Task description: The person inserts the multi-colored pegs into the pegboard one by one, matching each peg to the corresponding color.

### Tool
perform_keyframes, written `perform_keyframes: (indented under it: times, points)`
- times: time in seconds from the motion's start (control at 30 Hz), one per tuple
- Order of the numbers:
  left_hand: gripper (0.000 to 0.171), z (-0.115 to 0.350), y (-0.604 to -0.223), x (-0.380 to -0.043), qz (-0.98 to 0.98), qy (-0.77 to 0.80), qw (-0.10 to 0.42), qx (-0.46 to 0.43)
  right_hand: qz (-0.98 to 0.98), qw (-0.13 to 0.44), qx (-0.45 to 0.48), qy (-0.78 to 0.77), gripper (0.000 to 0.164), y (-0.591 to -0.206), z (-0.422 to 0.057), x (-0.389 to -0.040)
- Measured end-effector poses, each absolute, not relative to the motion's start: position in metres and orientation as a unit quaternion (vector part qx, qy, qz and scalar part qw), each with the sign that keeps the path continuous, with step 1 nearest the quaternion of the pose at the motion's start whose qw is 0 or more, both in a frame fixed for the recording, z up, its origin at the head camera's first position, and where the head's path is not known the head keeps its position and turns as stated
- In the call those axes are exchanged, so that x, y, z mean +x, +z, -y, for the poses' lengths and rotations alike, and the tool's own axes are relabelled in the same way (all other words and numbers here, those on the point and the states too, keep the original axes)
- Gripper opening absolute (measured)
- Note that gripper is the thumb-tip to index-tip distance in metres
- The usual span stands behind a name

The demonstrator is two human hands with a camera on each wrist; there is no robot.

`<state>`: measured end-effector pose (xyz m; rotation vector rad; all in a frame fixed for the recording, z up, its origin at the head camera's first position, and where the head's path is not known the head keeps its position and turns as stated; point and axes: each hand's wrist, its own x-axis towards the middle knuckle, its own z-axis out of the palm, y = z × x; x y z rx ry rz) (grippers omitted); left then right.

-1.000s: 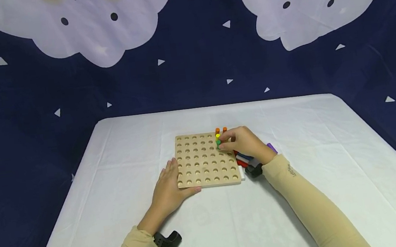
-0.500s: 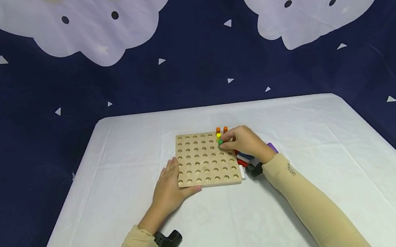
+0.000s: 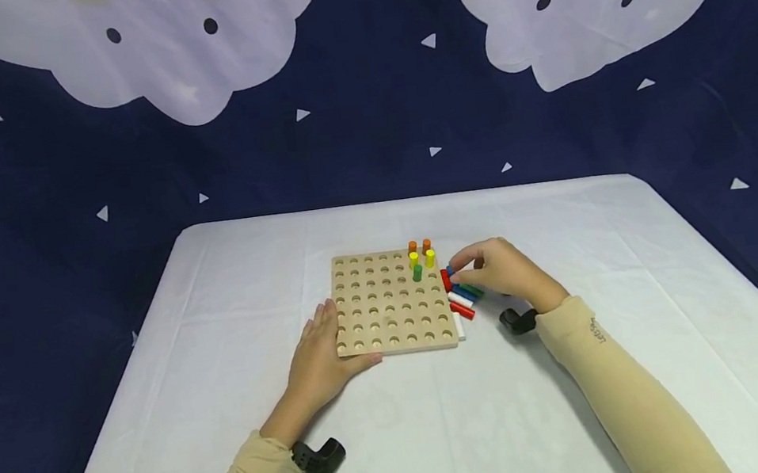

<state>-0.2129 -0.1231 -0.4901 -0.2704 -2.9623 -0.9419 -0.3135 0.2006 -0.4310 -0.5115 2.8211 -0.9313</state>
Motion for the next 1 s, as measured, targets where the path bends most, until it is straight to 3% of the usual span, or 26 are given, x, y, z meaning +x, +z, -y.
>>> perform_keyframes:
  times: [0.5,1.0]
  points:
    - [0.127,0.122,-0.49,-0.214,0.949,-0.302,0.011,-0.088,-0.928,0.15,-0.194,-0.28,0.033,-0.438,-0.229,-0.312]
    - [0.127,0.123,-0.49,-0.214,0.949,-0.304,0.012,-0.085,-0.923,0.17,-0.218,-0.27,0.033,-0.435,-0.226,-0.313]
